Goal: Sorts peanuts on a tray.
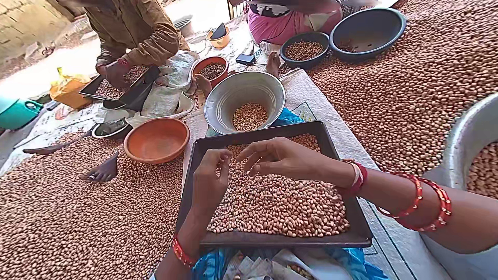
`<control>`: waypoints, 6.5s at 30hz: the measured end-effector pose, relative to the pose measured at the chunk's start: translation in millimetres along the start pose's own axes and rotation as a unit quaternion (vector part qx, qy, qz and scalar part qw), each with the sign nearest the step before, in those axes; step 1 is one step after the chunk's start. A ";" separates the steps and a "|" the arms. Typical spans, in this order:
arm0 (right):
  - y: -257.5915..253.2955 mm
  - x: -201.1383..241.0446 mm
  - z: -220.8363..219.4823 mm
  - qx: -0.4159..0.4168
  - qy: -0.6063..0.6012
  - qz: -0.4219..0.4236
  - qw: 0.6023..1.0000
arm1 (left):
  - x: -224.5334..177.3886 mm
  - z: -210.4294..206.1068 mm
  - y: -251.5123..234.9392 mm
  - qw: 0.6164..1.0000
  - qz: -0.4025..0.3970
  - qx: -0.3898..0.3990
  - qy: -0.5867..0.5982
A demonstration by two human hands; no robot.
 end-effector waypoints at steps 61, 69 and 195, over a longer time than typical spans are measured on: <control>25.4 -15.5 -83.4 0.441 0.381 -0.084 0.808 | 58.7 25.1 63.2 0.858 0.322 0.306 -0.258; -42.1 -6.8 -24.0 0.074 0.485 -0.002 0.871 | 56.6 21.3 67.6 0.861 0.331 0.286 -0.258; -14.0 -0.5 64.1 -0.301 0.506 0.055 0.806 | 26.4 55.9 -1.0 0.985 0.136 0.058 -0.089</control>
Point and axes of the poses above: each hand's wrist, its own y-axis away from the middle knuckle, its own z-axis out of the back of the hand, x = y × z, the point moved 3 cm from there along -y, towards the middle knuckle, and after that the axes turned 11 degrees about y, right-handed, at the moved point
